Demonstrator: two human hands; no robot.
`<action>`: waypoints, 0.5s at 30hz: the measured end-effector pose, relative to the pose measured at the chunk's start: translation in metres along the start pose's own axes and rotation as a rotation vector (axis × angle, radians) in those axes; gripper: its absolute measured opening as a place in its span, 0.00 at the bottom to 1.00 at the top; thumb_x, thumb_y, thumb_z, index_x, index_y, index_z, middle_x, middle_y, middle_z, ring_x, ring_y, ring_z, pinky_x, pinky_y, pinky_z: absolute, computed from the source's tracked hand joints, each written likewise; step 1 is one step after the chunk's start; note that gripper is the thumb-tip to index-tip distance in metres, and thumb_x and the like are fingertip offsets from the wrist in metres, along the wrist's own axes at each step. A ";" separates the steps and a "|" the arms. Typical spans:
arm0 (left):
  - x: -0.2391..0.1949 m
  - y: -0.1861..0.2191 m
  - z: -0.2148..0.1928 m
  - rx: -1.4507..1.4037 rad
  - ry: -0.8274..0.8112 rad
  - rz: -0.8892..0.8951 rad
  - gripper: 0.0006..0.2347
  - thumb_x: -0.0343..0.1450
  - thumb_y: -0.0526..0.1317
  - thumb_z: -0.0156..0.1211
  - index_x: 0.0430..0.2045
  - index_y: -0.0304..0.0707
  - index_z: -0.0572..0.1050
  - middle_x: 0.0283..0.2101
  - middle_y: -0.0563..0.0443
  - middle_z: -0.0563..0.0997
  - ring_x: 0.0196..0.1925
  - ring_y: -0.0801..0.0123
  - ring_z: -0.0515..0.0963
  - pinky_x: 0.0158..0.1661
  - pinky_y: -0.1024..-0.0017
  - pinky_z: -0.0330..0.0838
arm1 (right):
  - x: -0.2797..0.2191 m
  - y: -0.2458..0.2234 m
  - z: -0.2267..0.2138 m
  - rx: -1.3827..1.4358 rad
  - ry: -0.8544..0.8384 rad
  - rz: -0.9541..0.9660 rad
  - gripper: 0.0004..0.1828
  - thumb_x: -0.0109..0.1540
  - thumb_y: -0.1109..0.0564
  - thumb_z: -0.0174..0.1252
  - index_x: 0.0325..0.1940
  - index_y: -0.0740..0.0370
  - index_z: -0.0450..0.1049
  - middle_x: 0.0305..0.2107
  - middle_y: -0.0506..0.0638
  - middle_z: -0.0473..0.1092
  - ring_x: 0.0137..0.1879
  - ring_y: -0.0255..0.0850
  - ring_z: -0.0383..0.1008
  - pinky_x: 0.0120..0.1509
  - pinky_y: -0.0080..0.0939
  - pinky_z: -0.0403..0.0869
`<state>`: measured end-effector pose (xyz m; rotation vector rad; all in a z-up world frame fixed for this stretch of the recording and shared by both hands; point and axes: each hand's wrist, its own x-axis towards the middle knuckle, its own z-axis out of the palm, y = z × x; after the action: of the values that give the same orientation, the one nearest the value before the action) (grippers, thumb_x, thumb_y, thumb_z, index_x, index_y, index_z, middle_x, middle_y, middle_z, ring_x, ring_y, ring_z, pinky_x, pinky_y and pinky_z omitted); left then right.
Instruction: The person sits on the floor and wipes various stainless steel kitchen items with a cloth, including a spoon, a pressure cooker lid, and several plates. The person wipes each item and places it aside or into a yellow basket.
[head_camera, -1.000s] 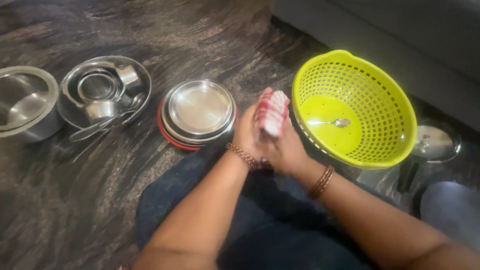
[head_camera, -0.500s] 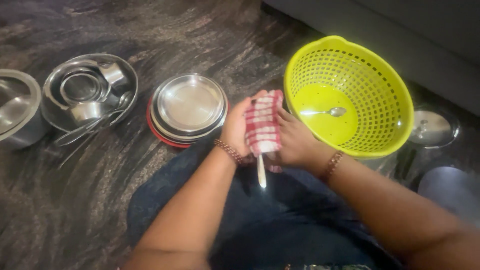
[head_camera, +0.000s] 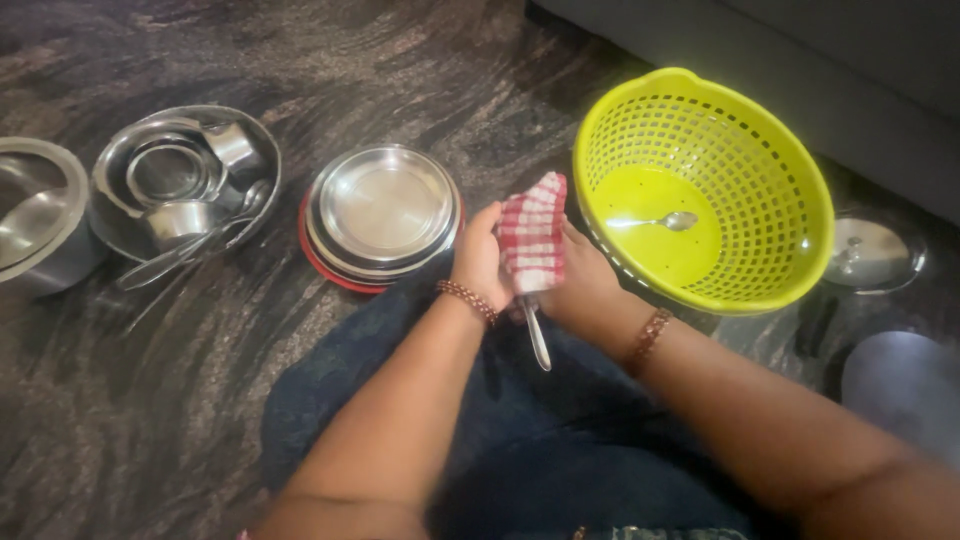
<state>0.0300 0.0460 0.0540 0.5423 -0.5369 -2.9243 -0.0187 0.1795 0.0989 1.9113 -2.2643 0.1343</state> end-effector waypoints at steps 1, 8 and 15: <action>-0.002 0.003 0.000 0.011 -0.010 0.024 0.18 0.78 0.46 0.41 0.52 0.33 0.74 0.46 0.39 0.83 0.44 0.54 0.84 0.48 0.54 0.79 | -0.001 -0.002 0.000 0.062 -0.097 0.019 0.23 0.54 0.53 0.64 0.53 0.54 0.75 0.55 0.50 0.73 0.66 0.50 0.70 0.72 0.48 0.67; -0.006 0.004 0.003 -0.070 -0.184 0.072 0.19 0.78 0.49 0.40 0.54 0.39 0.73 0.45 0.40 0.83 0.43 0.53 0.83 0.45 0.53 0.78 | -0.012 0.002 0.002 0.545 0.216 -0.084 0.20 0.62 0.63 0.56 0.59 0.60 0.73 0.59 0.57 0.71 0.68 0.52 0.71 0.72 0.49 0.70; -0.001 0.001 -0.002 -0.076 -0.027 0.042 0.32 0.77 0.66 0.36 0.50 0.33 0.74 0.42 0.43 0.82 0.43 0.56 0.82 0.46 0.57 0.78 | 0.001 0.007 0.009 0.002 0.215 -0.175 0.29 0.58 0.52 0.58 0.63 0.62 0.72 0.63 0.58 0.68 0.72 0.55 0.63 0.79 0.60 0.52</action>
<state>0.0319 0.0448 0.0535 0.4765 -0.4333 -2.9019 -0.0261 0.1776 0.0903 1.9799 -1.9516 0.3030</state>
